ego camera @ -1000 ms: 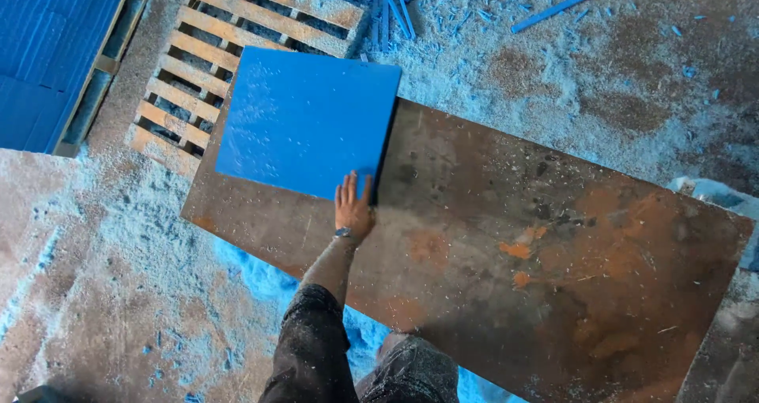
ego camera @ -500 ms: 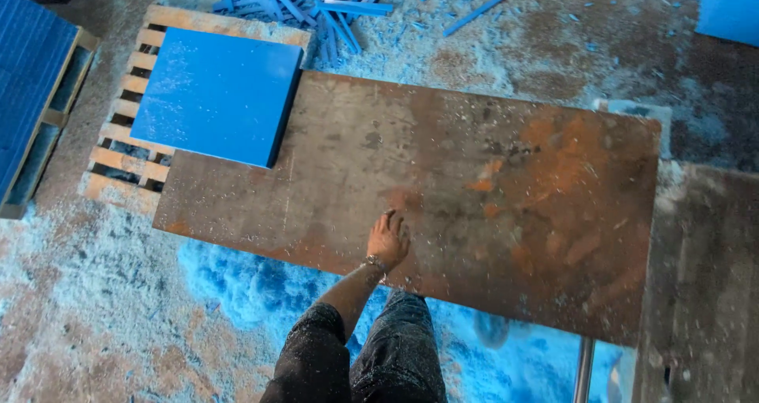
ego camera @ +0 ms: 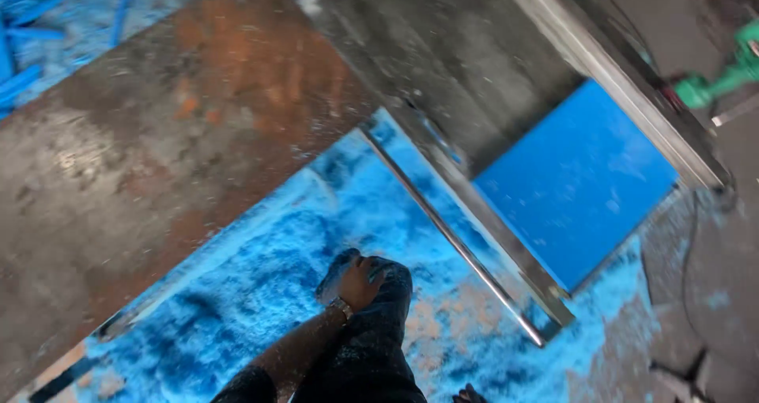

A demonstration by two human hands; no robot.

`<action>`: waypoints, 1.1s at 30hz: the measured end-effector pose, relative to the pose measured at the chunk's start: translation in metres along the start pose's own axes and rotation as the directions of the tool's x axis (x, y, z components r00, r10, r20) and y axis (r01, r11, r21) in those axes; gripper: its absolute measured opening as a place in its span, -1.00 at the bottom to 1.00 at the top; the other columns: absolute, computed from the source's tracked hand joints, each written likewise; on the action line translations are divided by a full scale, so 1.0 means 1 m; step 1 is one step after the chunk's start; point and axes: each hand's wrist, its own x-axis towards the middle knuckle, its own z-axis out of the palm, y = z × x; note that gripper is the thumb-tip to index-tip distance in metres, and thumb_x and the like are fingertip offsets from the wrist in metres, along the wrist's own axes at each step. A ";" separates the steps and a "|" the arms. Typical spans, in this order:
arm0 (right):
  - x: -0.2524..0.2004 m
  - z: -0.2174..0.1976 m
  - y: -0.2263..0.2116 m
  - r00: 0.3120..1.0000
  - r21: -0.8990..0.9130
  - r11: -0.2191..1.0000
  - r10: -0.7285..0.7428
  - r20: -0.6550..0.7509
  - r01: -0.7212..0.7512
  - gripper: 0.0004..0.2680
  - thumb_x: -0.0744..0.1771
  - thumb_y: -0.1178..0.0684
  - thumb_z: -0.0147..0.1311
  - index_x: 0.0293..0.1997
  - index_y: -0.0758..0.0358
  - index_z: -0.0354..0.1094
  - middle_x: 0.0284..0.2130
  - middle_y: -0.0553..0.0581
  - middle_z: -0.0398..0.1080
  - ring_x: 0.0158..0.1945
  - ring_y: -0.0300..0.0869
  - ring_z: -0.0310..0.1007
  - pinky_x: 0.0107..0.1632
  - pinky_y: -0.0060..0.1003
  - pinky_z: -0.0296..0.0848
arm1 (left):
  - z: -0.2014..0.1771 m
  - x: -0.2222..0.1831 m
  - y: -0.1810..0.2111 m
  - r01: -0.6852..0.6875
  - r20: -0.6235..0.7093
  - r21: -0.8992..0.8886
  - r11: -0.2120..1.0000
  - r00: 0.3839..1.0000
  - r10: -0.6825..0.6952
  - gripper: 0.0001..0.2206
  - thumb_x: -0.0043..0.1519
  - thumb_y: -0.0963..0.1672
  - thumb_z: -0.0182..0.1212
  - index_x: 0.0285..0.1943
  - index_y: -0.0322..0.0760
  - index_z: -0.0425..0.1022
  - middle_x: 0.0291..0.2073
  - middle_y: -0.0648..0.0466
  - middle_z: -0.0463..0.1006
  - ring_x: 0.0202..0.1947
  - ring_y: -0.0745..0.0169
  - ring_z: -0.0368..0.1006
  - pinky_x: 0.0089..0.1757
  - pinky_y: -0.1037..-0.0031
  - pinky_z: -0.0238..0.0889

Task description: Cutting large blue foam boards into smaller sections using a table saw and stacking them on a pallet.

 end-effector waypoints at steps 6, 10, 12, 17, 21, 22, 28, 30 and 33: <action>0.028 -0.069 0.045 0.989 0.165 0.982 -0.076 -0.127 0.096 -0.65 0.31 -0.23 0.15 -0.03 0.30 0.46 -0.21 0.21 0.60 -0.20 0.01 0.59 -0.17 -0.06 0.54 | 0.079 0.007 0.068 -0.004 0.347 -0.140 0.990 0.936 0.052 -0.59 0.23 0.12 0.24 0.04 -0.17 0.57 -0.09 -0.06 0.66 -0.10 -0.09 0.58 -0.13 0.06 0.47; 0.034 -0.097 -0.017 0.978 0.158 0.972 -0.151 -0.145 0.174 -0.59 0.35 -0.30 0.08 -0.11 0.38 0.47 -0.24 0.21 0.61 -0.20 -0.04 0.60 -0.13 -0.10 0.56 | 0.148 0.015 0.100 -0.038 0.380 -0.130 0.991 0.921 0.085 -0.63 0.22 0.10 0.28 -0.02 -0.18 0.60 -0.19 -0.06 0.70 -0.17 -0.06 0.65 -0.15 0.09 0.51; 0.032 -0.117 -0.058 0.972 0.138 0.967 -0.199 -0.123 0.215 -0.55 0.38 -0.34 -0.01 -0.20 0.41 0.50 -0.26 0.22 0.61 -0.21 -0.05 0.62 -0.13 -0.13 0.57 | 0.187 0.016 0.117 -0.064 0.397 -0.154 0.986 0.910 0.121 -0.66 0.27 0.07 0.24 0.01 -0.17 0.60 -0.19 -0.03 0.70 -0.23 -0.04 0.65 -0.21 0.09 0.52; 0.027 -0.193 -0.143 0.970 0.074 0.970 -0.224 -0.096 0.231 -0.67 0.36 -0.22 0.01 -0.21 0.29 0.52 -0.29 0.19 0.61 -0.25 -0.06 0.61 -0.16 -0.14 0.54 | 0.274 0.021 0.191 0.074 0.426 -0.200 0.977 0.904 0.019 -0.62 0.27 0.07 0.21 0.12 -0.19 0.53 -0.16 -0.02 0.68 -0.21 -0.04 0.64 -0.26 0.07 0.52; 0.042 -0.246 -0.229 0.937 -0.096 0.936 -0.346 -0.057 0.339 -0.66 0.37 -0.20 0.08 -0.22 0.37 0.54 -0.35 0.19 0.59 -0.31 -0.10 0.58 -0.22 -0.21 0.52 | 0.309 0.032 0.263 0.287 0.366 -0.205 0.936 0.909 -0.199 -0.47 0.18 0.07 0.28 0.26 -0.25 0.38 -0.07 -0.06 0.61 -0.22 -0.20 0.60 -0.28 -0.02 0.46; 0.044 -0.251 -0.246 0.939 -0.093 0.938 -0.340 -0.055 0.334 -0.66 0.37 -0.20 0.08 -0.22 0.37 0.54 -0.35 0.19 0.59 -0.31 -0.10 0.58 -0.22 -0.21 0.52 | 0.319 0.032 0.267 0.289 0.367 -0.198 0.936 0.908 -0.203 -0.47 0.18 0.07 0.28 0.26 -0.25 0.38 -0.07 -0.06 0.61 -0.22 -0.20 0.60 -0.28 -0.02 0.46; 0.064 -0.275 -0.376 0.851 -0.247 0.818 -0.521 0.068 0.520 -0.71 0.37 -0.14 0.09 -0.16 0.37 0.48 -0.36 0.16 0.57 -0.35 -0.15 0.56 -0.27 -0.24 0.51 | 0.347 0.034 0.317 0.460 0.208 -0.240 0.855 0.885 -0.417 -0.48 0.16 0.09 0.30 0.18 -0.29 0.45 -0.09 -0.18 0.70 -0.08 -0.24 0.60 -0.11 0.01 0.43; 0.063 -0.267 -0.431 0.815 -0.284 0.766 -0.561 0.143 0.577 -0.74 0.36 -0.08 0.09 -0.11 0.37 0.46 -0.37 0.18 0.57 -0.35 -0.16 0.58 -0.25 -0.20 0.55 | 0.353 0.034 0.331 0.442 0.033 -0.184 0.878 0.896 -0.444 -0.43 0.13 0.07 0.38 0.21 -0.34 0.41 -0.01 -0.27 0.60 0.00 -0.41 0.49 -0.04 -0.06 0.35; 0.040 -0.240 -0.522 0.820 -0.403 0.718 -0.536 0.198 0.567 -0.70 0.38 -0.17 0.05 -0.03 0.30 0.45 -0.39 0.23 0.58 -0.38 -0.14 0.56 -0.29 -0.20 0.56 | 0.356 0.043 0.347 0.488 -0.070 -0.130 0.863 0.864 -0.499 -0.41 0.10 0.08 0.37 0.18 -0.36 0.43 0.00 -0.30 0.58 0.03 -0.43 0.47 -0.01 -0.06 0.32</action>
